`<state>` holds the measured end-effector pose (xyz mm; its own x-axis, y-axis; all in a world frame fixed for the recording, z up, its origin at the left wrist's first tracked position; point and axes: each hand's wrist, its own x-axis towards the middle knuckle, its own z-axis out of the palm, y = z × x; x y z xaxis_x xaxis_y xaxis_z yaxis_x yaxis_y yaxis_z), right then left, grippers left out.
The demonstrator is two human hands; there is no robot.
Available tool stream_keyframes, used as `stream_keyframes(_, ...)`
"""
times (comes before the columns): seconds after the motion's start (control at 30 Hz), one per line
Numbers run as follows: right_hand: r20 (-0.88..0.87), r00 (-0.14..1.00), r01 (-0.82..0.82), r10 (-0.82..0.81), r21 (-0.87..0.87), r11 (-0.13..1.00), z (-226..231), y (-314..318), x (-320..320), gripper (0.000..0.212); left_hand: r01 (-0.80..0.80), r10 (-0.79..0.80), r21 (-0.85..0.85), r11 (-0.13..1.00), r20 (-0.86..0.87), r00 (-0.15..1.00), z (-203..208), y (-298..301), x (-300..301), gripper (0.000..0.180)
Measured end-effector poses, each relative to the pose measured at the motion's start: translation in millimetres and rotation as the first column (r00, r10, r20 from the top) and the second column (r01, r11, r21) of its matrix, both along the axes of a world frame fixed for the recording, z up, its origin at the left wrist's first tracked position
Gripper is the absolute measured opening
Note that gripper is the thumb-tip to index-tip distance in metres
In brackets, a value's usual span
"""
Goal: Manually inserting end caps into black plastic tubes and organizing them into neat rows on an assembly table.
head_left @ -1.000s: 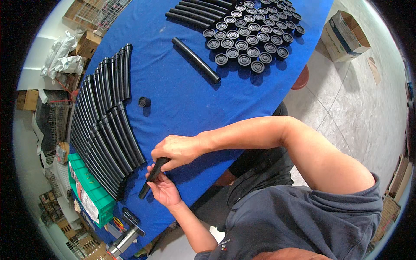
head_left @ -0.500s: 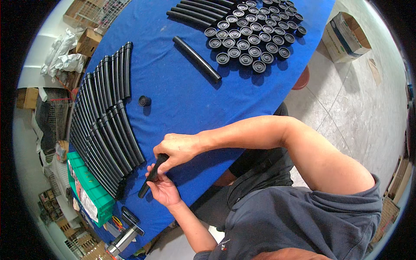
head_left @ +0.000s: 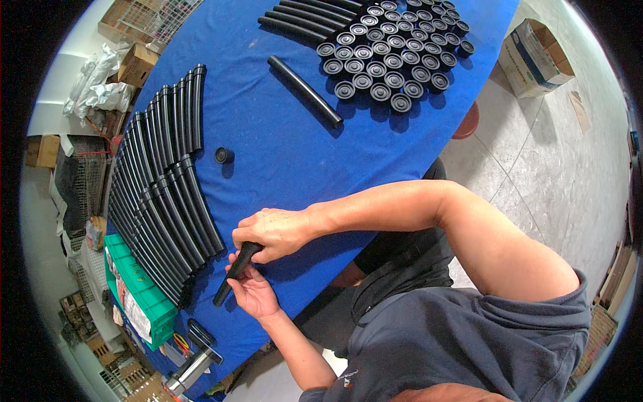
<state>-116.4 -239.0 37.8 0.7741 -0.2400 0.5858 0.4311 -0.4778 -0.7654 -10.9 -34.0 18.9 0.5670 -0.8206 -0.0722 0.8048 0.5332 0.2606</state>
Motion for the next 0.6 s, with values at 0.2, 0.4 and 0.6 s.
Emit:
stream_keyframes(0.2, -0.344, 0.925, -0.147, 0.164, 0.073, 0.986, 7, -6, -2, 0.038, 0.011, -0.011, 0.010, 1.000, 0.026, 1.000, 2, -1, -1, 0.036)
stream_keyframes(0.4, -0.238, 0.963, -0.112, 0.127, 0.075, 0.991, 14, -7, -5, 0.038, 0.049, -0.048, -0.009, 0.999, 0.032, 0.998, 4, -1, -1, 0.033)
stream_keyframes(0.6, -0.116, 0.992, -0.053, 0.052, -0.003, 0.999, 2, -3, -2, 0.038, -0.032, 0.029, 0.063, 0.998, 0.044, 0.999, 0, -1, 1, 0.033)
